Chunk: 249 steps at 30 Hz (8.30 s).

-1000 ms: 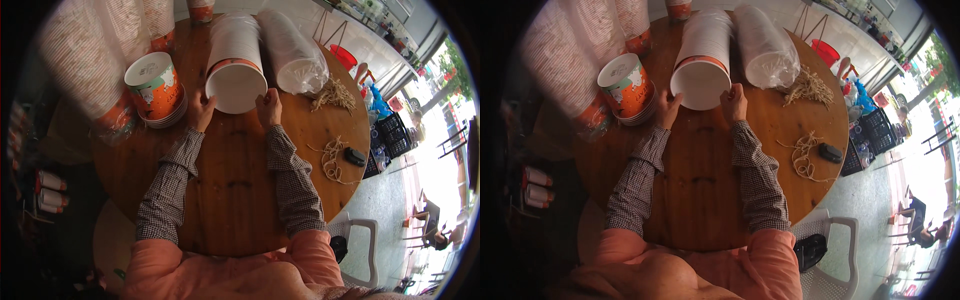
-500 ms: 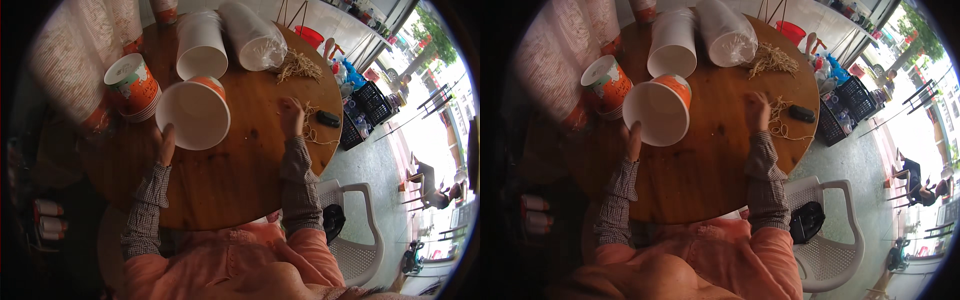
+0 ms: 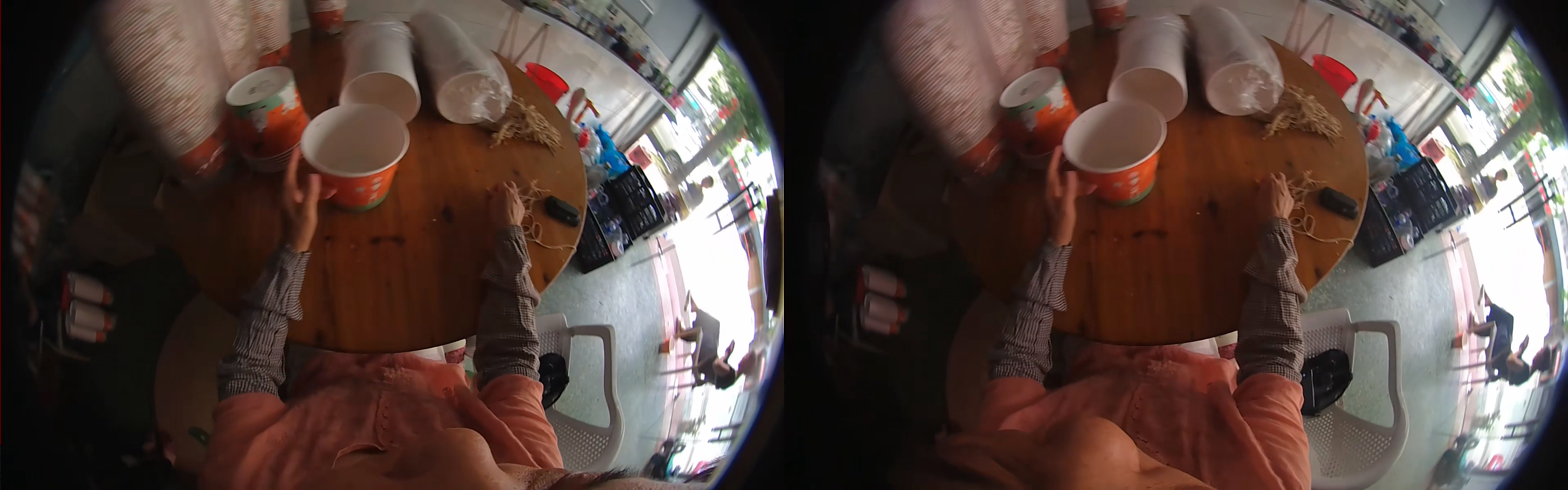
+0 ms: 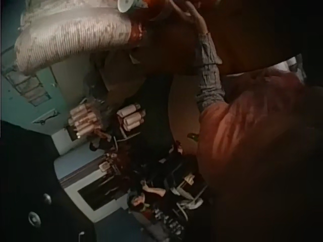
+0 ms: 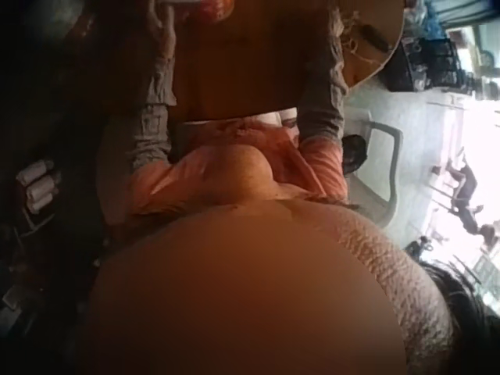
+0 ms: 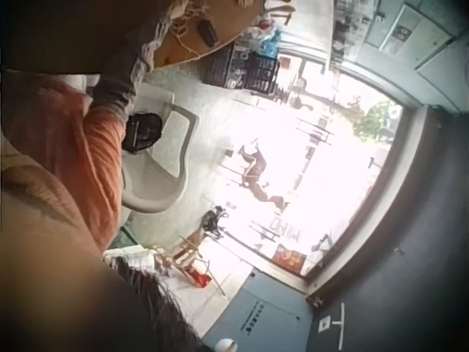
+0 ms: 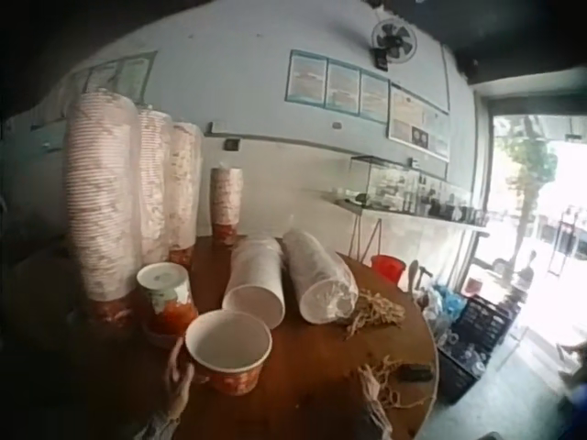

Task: Tying thin brown string through holes in the rim of paper cups.

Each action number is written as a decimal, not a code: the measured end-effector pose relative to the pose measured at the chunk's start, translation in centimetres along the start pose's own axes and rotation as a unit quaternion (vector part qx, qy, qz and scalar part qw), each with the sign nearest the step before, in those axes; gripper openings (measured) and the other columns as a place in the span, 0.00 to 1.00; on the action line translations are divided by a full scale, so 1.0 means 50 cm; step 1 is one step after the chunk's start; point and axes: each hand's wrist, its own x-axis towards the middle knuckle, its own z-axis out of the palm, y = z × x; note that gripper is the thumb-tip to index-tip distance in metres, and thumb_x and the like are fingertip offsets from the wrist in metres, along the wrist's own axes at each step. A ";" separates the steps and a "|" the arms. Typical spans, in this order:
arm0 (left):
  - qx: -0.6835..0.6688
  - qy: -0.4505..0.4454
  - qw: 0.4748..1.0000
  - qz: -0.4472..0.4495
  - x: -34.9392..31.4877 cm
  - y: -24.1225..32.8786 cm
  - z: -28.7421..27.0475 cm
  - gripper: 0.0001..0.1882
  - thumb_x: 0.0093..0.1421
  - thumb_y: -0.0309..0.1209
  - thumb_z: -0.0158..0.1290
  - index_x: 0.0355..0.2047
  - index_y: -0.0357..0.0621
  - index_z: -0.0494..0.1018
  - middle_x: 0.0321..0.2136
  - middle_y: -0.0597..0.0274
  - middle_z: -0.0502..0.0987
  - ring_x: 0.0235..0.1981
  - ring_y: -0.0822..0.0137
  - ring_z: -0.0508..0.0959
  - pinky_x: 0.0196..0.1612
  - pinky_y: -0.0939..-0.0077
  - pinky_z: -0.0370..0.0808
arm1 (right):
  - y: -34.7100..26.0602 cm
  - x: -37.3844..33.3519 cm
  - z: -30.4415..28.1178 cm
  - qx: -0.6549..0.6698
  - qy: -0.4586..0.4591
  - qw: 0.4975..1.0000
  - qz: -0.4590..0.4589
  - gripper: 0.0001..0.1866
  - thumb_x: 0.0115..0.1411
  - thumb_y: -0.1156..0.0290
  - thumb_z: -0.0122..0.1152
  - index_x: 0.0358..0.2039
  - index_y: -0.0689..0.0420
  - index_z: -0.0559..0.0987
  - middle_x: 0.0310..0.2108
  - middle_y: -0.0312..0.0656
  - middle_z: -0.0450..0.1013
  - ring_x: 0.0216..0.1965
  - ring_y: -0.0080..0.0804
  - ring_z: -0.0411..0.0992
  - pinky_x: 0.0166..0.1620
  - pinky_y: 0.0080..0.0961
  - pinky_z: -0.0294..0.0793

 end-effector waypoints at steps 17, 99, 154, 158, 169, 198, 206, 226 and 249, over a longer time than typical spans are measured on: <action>0.125 -0.237 0.953 -0.140 -0.108 -0.083 0.151 0.29 0.66 0.54 0.40 0.28 0.39 0.75 0.20 0.56 0.77 0.24 0.61 0.79 0.30 0.70 0.73 | -0.258 -0.186 -0.031 0.376 -0.201 0.868 -0.254 0.06 0.62 0.77 0.50 0.38 0.63 0.73 0.29 0.42 0.74 0.24 0.25 0.72 0.28 0.21 0.72; 0.176 -0.229 0.957 0.041 -0.096 -0.011 0.131 0.05 0.61 0.25 0.52 0.33 0.38 0.67 0.28 0.51 0.76 0.31 0.51 0.78 0.31 0.65 0.73 | -0.263 -0.183 -0.052 0.408 -0.182 0.883 -0.142 0.10 0.60 0.67 0.59 0.34 0.63 0.76 0.23 0.40 0.72 0.24 0.23 0.68 0.30 0.23 0.69; 0.335 -0.312 0.885 0.087 0.078 0.144 0.070 0.06 0.58 0.25 0.52 0.34 0.33 0.76 0.28 0.50 0.79 0.28 0.56 0.80 0.31 0.70 0.75 | -0.309 -0.217 -0.044 0.255 0.069 0.869 -0.418 0.12 0.44 0.70 0.63 0.32 0.54 0.76 0.55 0.39 0.67 0.51 0.41 0.66 0.51 0.39 0.70; 0.342 -0.318 0.884 0.036 0.080 0.154 0.074 0.07 0.59 0.26 0.52 0.35 0.34 0.75 0.28 0.51 0.79 0.29 0.61 0.80 0.33 0.71 0.75 | -0.312 -0.214 -0.049 0.266 0.108 0.859 -0.423 0.08 0.46 0.75 0.62 0.29 0.54 0.76 0.52 0.41 0.70 0.48 0.41 0.69 0.48 0.37 0.71; 0.321 -0.333 0.886 -0.030 0.098 0.136 0.062 0.08 0.59 0.29 0.53 0.35 0.35 0.75 0.30 0.54 0.79 0.32 0.65 0.79 0.37 0.73 0.74 | -0.333 -0.216 -0.061 0.230 0.108 0.858 -0.446 0.09 0.47 0.72 0.60 0.31 0.54 0.75 0.57 0.41 0.65 0.53 0.42 0.65 0.51 0.38 0.69; 0.257 -0.366 0.891 -0.073 0.063 0.188 0.068 0.10 0.59 0.25 0.53 0.40 0.35 0.76 0.31 0.56 0.79 0.33 0.67 0.78 0.40 0.77 0.74 | -0.377 -0.268 -0.040 0.656 -0.099 0.748 0.022 0.06 0.60 0.74 0.59 0.36 0.63 0.75 0.32 0.38 0.74 0.33 0.21 0.72 0.37 0.19 0.73; 0.273 -0.400 0.874 -0.042 0.006 0.250 0.063 0.12 0.59 0.21 0.52 0.43 0.34 0.75 0.36 0.54 0.76 0.37 0.62 0.78 0.42 0.75 0.74 | -0.392 -0.352 -0.052 0.762 -0.064 0.643 0.046 0.08 0.64 0.73 0.56 0.41 0.63 0.74 0.39 0.35 0.72 0.37 0.18 0.70 0.41 0.18 0.73; 0.279 -0.419 0.863 -0.042 0.002 0.249 0.070 0.13 0.59 0.23 0.52 0.45 0.34 0.74 0.38 0.55 0.76 0.38 0.63 0.77 0.43 0.75 0.73 | -0.399 -0.350 -0.037 0.745 -0.028 0.663 0.066 0.05 0.61 0.73 0.58 0.33 0.61 0.76 0.47 0.42 0.67 0.42 0.22 0.67 0.40 0.19 0.71; 0.296 -0.434 0.850 -0.042 0.011 0.241 0.066 0.14 0.58 0.27 0.55 0.43 0.32 0.75 0.39 0.50 0.77 0.41 0.58 0.78 0.46 0.72 0.72 | -0.396 -0.342 -0.026 0.669 0.003 0.743 0.011 0.08 0.61 0.73 0.59 0.40 0.59 0.74 0.38 0.35 0.70 0.35 0.18 0.70 0.36 0.17 0.75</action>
